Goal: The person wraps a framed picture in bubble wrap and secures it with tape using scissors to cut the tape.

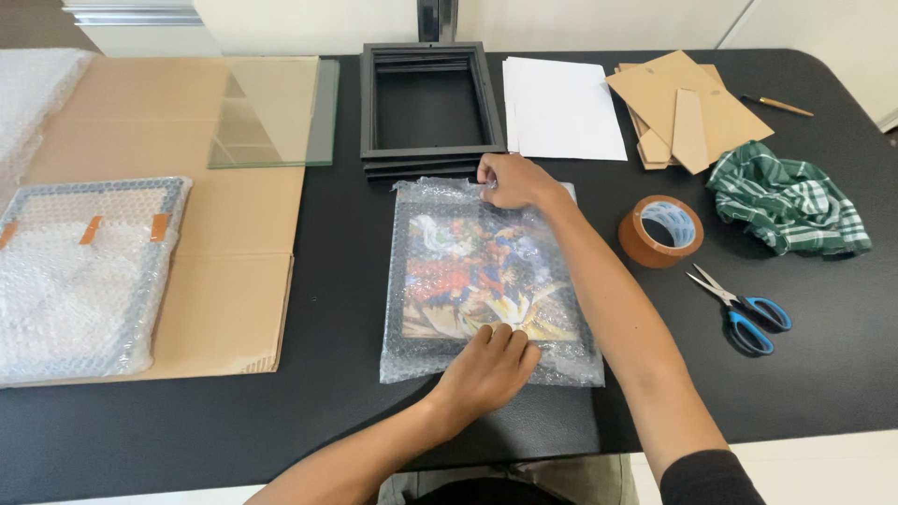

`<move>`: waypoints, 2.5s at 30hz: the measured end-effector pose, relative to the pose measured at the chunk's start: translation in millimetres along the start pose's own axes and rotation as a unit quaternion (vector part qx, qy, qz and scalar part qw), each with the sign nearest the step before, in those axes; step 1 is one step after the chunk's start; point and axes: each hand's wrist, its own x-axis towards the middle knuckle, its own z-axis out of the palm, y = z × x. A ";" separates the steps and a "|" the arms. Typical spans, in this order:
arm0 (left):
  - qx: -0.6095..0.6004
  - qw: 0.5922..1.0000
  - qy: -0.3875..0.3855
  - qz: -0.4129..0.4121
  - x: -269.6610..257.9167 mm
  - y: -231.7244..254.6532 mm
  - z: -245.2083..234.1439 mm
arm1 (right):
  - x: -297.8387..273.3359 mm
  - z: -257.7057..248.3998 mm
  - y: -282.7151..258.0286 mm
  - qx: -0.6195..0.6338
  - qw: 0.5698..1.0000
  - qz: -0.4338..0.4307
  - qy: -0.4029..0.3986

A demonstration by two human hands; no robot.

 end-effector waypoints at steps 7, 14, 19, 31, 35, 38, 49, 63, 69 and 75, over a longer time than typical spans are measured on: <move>-0.060 0.998 0.001 0.011 -2.9 1.2 11.4 | 18.2 -0.7 11.9 -0.007 0.994 -0.003 -0.111; -0.222 0.973 -0.028 -0.048 -4.3 -5.5 21.1 | -8.1 12.8 17.2 0.008 0.995 -0.097 0.039; -0.306 0.935 -0.157 -0.079 -3.0 -10.4 27.3 | -17.6 32.7 23.8 -0.090 0.968 -0.160 0.169; -0.422 0.899 -0.120 0.003 70.1 -56.8 -4.7 | -112.7 6.1 68.9 -0.142 0.914 -0.141 0.352; -0.403 0.896 -0.188 -0.017 117.9 -59.1 32.6 | -180.2 6.9 110.6 -0.187 0.877 -0.078 0.436; -0.390 0.900 -0.185 -0.063 148.0 -47.6 79.0 | -219.8 14.3 133.3 -0.209 0.863 -0.037 0.458; -0.420 0.873 -0.093 -0.231 180.3 -21.6 95.3 | -236.1 30.3 153.4 0.097 0.873 -0.032 0.477; -0.613 0.684 0.215 -0.330 87.2 -67.3 54.5 | -173.7 35.6 21.3 0.427 0.839 -0.180 0.285; -0.605 0.670 0.238 -0.358 58.3 -83.2 54.9 | -150.5 32.8 24.9 0.431 0.812 -0.190 0.346; -0.675 0.536 0.266 -0.432 60.7 -75.3 60.7 | -179.1 62.0 8.3 0.290 0.887 -0.233 0.275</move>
